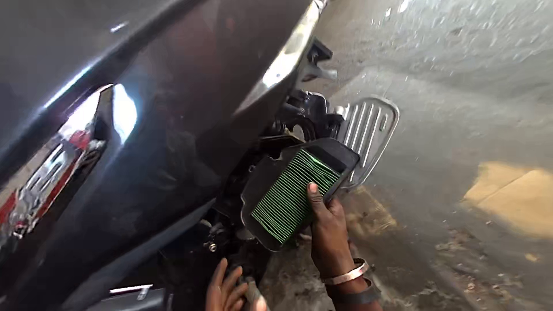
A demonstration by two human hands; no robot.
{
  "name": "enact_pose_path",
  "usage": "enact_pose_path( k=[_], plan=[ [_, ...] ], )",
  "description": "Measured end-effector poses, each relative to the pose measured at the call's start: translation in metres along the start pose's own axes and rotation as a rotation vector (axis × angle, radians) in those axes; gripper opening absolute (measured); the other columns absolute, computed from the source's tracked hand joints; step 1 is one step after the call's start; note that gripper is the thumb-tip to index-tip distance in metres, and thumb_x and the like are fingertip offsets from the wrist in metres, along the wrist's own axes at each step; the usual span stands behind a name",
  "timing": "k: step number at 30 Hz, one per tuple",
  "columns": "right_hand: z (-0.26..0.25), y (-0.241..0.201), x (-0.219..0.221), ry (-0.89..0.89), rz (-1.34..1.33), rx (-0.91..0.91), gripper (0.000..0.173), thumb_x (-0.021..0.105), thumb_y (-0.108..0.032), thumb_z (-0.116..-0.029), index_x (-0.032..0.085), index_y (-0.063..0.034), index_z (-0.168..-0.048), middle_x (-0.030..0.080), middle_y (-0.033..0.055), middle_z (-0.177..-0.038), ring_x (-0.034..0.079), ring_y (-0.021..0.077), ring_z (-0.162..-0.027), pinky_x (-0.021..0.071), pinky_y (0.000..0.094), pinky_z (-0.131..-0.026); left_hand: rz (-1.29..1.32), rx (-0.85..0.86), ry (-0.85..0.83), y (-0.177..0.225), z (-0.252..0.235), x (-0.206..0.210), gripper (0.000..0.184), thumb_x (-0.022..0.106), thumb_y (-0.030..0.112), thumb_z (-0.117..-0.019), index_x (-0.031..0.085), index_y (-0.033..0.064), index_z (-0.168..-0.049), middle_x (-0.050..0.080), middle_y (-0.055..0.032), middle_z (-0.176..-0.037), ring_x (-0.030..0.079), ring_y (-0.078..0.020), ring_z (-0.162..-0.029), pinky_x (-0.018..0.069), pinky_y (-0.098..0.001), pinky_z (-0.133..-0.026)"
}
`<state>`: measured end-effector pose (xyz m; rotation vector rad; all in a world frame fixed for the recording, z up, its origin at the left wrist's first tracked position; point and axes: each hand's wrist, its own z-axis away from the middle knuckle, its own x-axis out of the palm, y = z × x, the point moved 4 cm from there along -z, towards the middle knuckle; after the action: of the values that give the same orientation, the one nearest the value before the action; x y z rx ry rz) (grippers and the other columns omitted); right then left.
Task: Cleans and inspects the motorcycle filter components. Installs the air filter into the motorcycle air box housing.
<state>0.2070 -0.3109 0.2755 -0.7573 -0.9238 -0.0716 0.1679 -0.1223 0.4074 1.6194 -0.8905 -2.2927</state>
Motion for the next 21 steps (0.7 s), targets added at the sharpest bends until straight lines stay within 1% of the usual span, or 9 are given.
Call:
enact_pose_path(
  k=[4, 6, 8, 10, 12, 15, 18, 19, 21],
  plan=[
    [-0.005, 0.023, 0.015, -0.184, -0.142, 0.211, 0.041, 0.064, -0.036, -0.1011, 0.059, -0.0124, -0.134, 0.075, 0.0061, -0.107, 0.074, 0.0166, -0.093, 0.0633, 0.0374, -0.082, 0.052, -0.040, 0.280, -0.016, -0.029, 0.009, 0.084, 0.061, 0.027, -0.0999, 0.011, -0.0094, -0.157, 0.046, -0.0283, -0.148, 0.061, -0.0248, -0.125, 0.0535, -0.0386, -0.103],
    [-0.004, 0.030, 0.027, -0.245, -0.154, 0.265, 0.037, 0.067, -0.036, -0.0997, 0.063, -0.0112, -0.127, 0.074, 0.0064, -0.100, 0.073, 0.0165, -0.086, 0.0635, 0.0370, -0.076, 0.103, -0.001, 0.415, -0.029, -0.037, 0.011, 0.073, 0.058, 0.020, -0.1009, 0.018, -0.0070, -0.156, 0.052, -0.0232, -0.144, 0.066, -0.0218, -0.118, 0.0567, -0.0370, -0.099],
    [-0.014, 0.029, 0.032, -0.284, -0.142, 0.247, 0.031, 0.070, -0.032, -0.0986, 0.064, -0.0093, -0.119, 0.073, 0.0060, -0.094, 0.072, 0.0152, -0.083, 0.0619, 0.0352, -0.073, 0.127, 0.007, 0.466, -0.035, -0.049, 0.013, 0.061, 0.053, 0.015, -0.1034, 0.025, -0.0060, -0.154, 0.060, -0.0187, -0.136, 0.069, -0.0197, -0.111, 0.0588, -0.0361, -0.094],
    [-0.022, 0.027, 0.033, -0.321, -0.187, 0.259, 0.031, 0.068, -0.029, -0.0997, 0.064, -0.0077, -0.122, 0.074, 0.0058, -0.099, 0.073, 0.0141, -0.091, 0.0625, 0.0341, -0.083, 0.168, -0.011, 0.519, -0.032, -0.056, 0.009, 0.049, 0.046, 0.014, -0.1062, 0.033, -0.0040, -0.150, 0.065, -0.0127, -0.125, 0.071, -0.0178, -0.103, 0.0609, -0.0352, -0.089],
    [-0.032, 0.024, 0.030, -0.337, -0.272, 0.276, 0.032, 0.067, -0.025, -0.1006, 0.064, -0.0052, -0.125, 0.075, 0.0083, -0.102, 0.074, 0.0161, -0.092, 0.0632, 0.0352, -0.085, 0.216, -0.001, 0.536, -0.030, -0.063, 0.008, 0.043, 0.044, 0.014, -0.1073, 0.036, -0.0005, -0.147, 0.066, -0.0072, -0.121, 0.072, -0.0159, -0.099, 0.0620, -0.0335, -0.086],
    [-0.042, 0.023, 0.024, -0.342, -0.230, 0.315, 0.033, 0.068, -0.030, -0.0999, 0.064, -0.0081, -0.125, 0.075, 0.0076, -0.100, 0.075, 0.0171, -0.089, 0.0646, 0.0364, -0.081, 0.253, 0.039, 0.540, -0.030, -0.072, 0.011, 0.036, 0.045, 0.015, -0.1074, 0.046, 0.0043, -0.142, 0.069, -0.0036, -0.121, 0.073, -0.0149, -0.100, 0.0624, -0.0327, -0.085],
    [-0.047, 0.026, 0.028, -0.328, -0.166, 0.364, 0.037, 0.067, -0.038, -0.0995, 0.063, -0.0131, -0.127, 0.075, 0.0051, -0.099, 0.075, 0.0164, -0.088, 0.0646, 0.0379, -0.079, 0.236, 0.161, 0.651, -0.025, -0.081, 0.011, 0.020, 0.050, 0.009, -0.1050, 0.061, 0.0052, -0.121, 0.072, -0.0014, -0.097, 0.073, -0.0122, -0.084, 0.0633, -0.0288, -0.078],
    [-0.048, 0.027, 0.028, -0.331, -0.180, 0.372, 0.038, 0.066, -0.039, -0.1000, 0.062, -0.0135, -0.129, 0.075, 0.0052, -0.100, 0.075, 0.0169, -0.089, 0.0647, 0.0385, -0.080, 0.245, 0.184, 0.694, -0.023, -0.084, 0.010, 0.017, 0.050, 0.005, -0.1044, 0.061, 0.0056, -0.117, 0.072, -0.0012, -0.093, 0.073, -0.0113, -0.081, 0.0633, -0.0280, -0.076],
    [-0.051, 0.028, 0.028, -0.361, -0.243, 0.365, 0.037, 0.065, -0.035, -0.1014, 0.060, -0.0115, -0.129, 0.075, 0.0070, -0.101, 0.075, 0.0181, -0.090, 0.0656, 0.0381, -0.080, 0.271, 0.160, 0.735, -0.021, -0.086, 0.009, 0.020, 0.049, 0.005, -0.1045, 0.054, 0.0052, -0.124, 0.070, -0.0031, -0.096, 0.073, -0.0126, -0.083, 0.0638, -0.0299, -0.076]
  ],
)
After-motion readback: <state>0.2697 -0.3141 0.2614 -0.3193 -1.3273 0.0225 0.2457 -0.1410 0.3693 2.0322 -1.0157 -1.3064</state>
